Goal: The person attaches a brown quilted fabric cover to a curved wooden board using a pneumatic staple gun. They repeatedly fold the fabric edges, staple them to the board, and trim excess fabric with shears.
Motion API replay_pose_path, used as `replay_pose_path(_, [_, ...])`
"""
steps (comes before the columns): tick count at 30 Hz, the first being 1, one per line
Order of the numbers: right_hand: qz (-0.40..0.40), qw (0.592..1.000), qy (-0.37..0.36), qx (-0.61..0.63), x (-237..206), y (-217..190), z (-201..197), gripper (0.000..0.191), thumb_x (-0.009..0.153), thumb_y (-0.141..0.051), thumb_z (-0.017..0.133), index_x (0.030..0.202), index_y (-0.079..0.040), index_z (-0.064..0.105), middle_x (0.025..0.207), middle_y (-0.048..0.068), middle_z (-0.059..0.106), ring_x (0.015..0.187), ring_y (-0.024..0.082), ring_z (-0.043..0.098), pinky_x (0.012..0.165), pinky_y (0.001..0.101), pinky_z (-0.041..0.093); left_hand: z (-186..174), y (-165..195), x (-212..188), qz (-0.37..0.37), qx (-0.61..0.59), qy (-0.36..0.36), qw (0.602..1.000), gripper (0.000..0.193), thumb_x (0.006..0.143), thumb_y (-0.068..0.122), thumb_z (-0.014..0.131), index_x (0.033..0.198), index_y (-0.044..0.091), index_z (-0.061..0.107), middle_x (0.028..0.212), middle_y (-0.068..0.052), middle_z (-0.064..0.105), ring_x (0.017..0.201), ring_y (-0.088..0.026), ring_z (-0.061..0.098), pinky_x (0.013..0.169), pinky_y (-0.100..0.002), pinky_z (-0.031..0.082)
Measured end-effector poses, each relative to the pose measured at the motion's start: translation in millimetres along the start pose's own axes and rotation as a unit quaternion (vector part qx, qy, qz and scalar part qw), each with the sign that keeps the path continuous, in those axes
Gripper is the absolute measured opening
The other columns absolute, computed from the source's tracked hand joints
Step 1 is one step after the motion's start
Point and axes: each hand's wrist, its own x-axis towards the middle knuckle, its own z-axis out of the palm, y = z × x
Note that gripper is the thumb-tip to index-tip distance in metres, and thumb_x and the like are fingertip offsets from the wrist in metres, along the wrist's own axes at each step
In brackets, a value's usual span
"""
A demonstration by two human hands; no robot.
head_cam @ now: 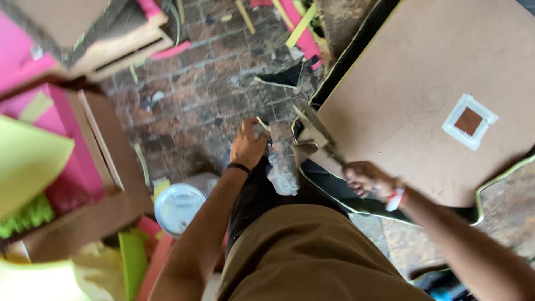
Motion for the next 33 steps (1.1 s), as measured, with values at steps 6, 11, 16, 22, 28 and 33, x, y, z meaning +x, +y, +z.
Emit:
replay_pose_path(6, [0.137,0.954,-0.157,-0.215,-37,-53,-146,0.046,0.090,-0.054,0.065,0.075,-0.012,0.053,0.062,-0.003,0.045,0.055,0.011,0.048,0.050,0.0294,0.044,22,81,-63,0.003,-0.020,-0.072,0.997,0.050,0.076,0.034,0.087,0.116,0.011,0.066,0.119,-0.013,0.062,0.111,-0.038,0.061,0.091,-0.047,0.053])
replay_pose_path(11, [0.200,0.909,-0.221,-0.292,-18,-86,-161,0.051,0.087,-0.058,0.066,0.073,-0.012,0.050,0.063,-0.001,0.048,0.055,0.012,0.047,0.049,0.0302,0.044,38,102,-68,0.010,0.042,0.007,0.999,0.042,0.078,0.024,0.080,0.117,0.012,0.070,0.116,-0.008,0.063,0.110,-0.034,0.061,0.087,-0.044,0.055])
replay_pose_path(16, [0.203,0.914,-0.281,-0.211,32,-104,-151,0.060,0.086,-0.067,0.061,0.070,-0.012,0.046,0.064,-0.002,0.043,0.055,0.010,0.044,0.046,0.0264,0.037,36,86,-63,0.046,0.104,0.061,0.992,0.021,0.087,0.015,0.074,0.107,0.011,0.072,0.108,-0.004,0.066,0.102,-0.026,0.066,0.081,-0.038,0.059])
replay_pose_path(22, [0.202,0.921,-0.312,-0.119,68,-98,-134,0.059,0.081,-0.067,0.070,0.071,-0.014,0.047,0.063,-0.005,0.043,0.051,0.007,0.039,0.042,0.0252,0.030,36,75,-66,0.077,0.104,0.087,0.988,0.010,0.088,0.012,0.073,0.098,0.010,0.071,0.102,-0.004,0.067,0.096,-0.025,0.068,0.075,-0.038,0.059])
replay_pose_path(28, [0.247,0.924,-0.195,-0.217,52,-100,-109,0.051,0.077,-0.052,0.082,0.066,-0.014,0.049,0.054,-0.005,0.041,0.043,0.008,0.035,0.037,0.0264,0.028,34,67,-69,0.060,0.139,0.060,0.987,0.008,0.090,0.014,0.068,0.097,0.011,0.070,0.104,-0.004,0.067,0.097,-0.024,0.069,0.074,-0.037,0.060])
replay_pose_path(33, [0.257,0.914,-0.194,-0.248,54,-121,-100,0.050,0.082,-0.052,0.076,0.065,-0.012,0.050,0.053,-0.002,0.044,0.042,0.009,0.039,0.037,0.0266,0.030,32,65,-71,0.058,0.123,0.072,0.988,0.013,0.089,0.016,0.068,0.101,0.011,0.072,0.105,-0.003,0.068,0.095,-0.024,0.068,0.074,-0.038,0.059])
